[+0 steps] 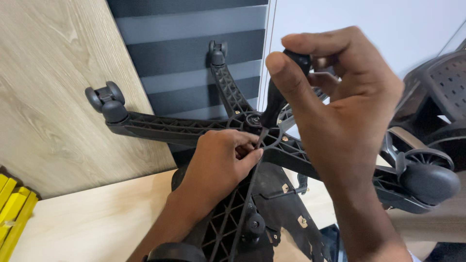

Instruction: The person uses a screwdriver to tighten screws on the base of an office chair. The hands hold the chair base steady while turning the screwdriver to secure the components.

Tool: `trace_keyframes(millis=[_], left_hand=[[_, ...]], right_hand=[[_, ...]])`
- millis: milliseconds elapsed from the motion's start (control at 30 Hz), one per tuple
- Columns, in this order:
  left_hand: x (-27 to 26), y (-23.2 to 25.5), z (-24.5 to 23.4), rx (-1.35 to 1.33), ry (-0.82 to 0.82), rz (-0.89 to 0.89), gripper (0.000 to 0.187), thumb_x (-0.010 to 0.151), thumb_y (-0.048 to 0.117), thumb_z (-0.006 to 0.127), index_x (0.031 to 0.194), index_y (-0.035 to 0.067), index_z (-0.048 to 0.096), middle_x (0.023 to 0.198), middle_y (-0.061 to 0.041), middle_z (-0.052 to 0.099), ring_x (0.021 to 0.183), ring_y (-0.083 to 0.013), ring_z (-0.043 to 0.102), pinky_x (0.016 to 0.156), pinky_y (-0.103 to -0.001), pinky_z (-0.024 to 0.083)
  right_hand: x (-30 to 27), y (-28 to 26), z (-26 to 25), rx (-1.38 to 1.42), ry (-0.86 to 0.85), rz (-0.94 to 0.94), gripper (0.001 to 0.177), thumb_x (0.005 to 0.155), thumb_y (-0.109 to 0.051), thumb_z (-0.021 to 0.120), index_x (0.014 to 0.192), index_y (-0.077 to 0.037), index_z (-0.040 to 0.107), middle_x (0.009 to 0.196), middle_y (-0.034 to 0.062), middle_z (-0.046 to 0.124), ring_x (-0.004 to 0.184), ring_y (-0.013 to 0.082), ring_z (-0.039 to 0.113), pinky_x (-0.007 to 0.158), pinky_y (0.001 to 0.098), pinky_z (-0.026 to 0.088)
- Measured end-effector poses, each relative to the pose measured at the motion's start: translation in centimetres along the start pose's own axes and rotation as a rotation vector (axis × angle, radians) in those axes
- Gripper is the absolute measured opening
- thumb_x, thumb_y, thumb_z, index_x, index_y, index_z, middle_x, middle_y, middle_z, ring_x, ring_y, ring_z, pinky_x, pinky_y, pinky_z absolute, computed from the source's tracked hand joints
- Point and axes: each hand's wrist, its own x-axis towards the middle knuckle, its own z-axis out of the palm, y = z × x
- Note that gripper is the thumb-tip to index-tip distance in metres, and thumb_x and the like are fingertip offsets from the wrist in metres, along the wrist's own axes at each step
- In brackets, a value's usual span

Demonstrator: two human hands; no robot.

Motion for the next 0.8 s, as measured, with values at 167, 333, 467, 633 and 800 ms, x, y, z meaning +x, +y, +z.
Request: trace_keyframes(millis=[167, 333, 467, 633, 800], left_hand=[[-0.2, 0.3, -0.3, -0.008, -0.031, -0.047, 0.022, 0.081, 0.018, 0.077, 0.095, 0.002, 0.078, 0.082, -0.011, 0.08, 0.071, -0.0171, 0.079, 0.068, -0.028, 0.061], [-0.3, 0.3, -0.3, -0.017, -0.031, -0.027, 0.022, 0.081, 0.019, 0.077, 0.096, 0.003, 0.079, 0.082, -0.01, 0.08, 0.069, -0.016, 0.078, 0.068, -0.028, 0.06], [-0.4, 0.2, -0.2, -0.024, -0.014, -0.056, 0.041, 0.075, 0.022, 0.083, 0.11, 0.004, 0.075, 0.085, -0.01, 0.08, 0.067, -0.0157, 0.075, 0.065, -0.029, 0.059], [0.0, 0.0, -0.2, 0.013, -0.023, -0.07, 0.072, 0.063, 0.028, 0.09, 0.125, 0.001, 0.065, 0.087, -0.01, 0.078, 0.07, -0.0157, 0.075, 0.066, -0.028, 0.059], [0.1, -0.5, 0.0, 0.05, -0.056, -0.057, 0.07, 0.056, 0.028, 0.093, 0.116, 0.0, 0.069, 0.087, -0.009, 0.078, 0.077, -0.0159, 0.075, 0.073, -0.027, 0.059]], right_hand=[[-0.6, -0.7, 0.1, 0.208, -0.021, 0.087, 0.014, 0.112, -0.013, 0.063, 0.121, -0.003, 0.067, 0.113, 0.0034, 0.07, 0.099, 0.0039, 0.067, 0.087, 0.0182, 0.059], [-0.6, -0.4, 0.6, 0.045, 0.036, 0.078, 0.013, 0.107, -0.013, 0.071, 0.112, -0.001, 0.068, 0.102, 0.0061, 0.071, 0.09, 0.0085, 0.069, 0.077, 0.0224, 0.058], [-0.5, 0.0, 0.4, -0.001, 0.016, -0.013, 0.015, 0.113, -0.012, 0.073, 0.115, 0.001, 0.066, 0.108, 0.0079, 0.068, 0.098, 0.009, 0.068, 0.08, 0.021, 0.058], [-0.5, 0.3, -0.6, 0.169, -0.042, 0.061, 0.013, 0.116, -0.008, 0.061, 0.124, -0.001, 0.066, 0.125, 0.0094, 0.071, 0.115, 0.0108, 0.07, 0.099, 0.0217, 0.057], [-0.7, 0.4, -0.8, 0.139, -0.1, 0.014, 0.023, 0.114, -0.001, 0.064, 0.136, -0.001, 0.059, 0.13, 0.0128, 0.069, 0.126, 0.0155, 0.069, 0.107, 0.0283, 0.062]])
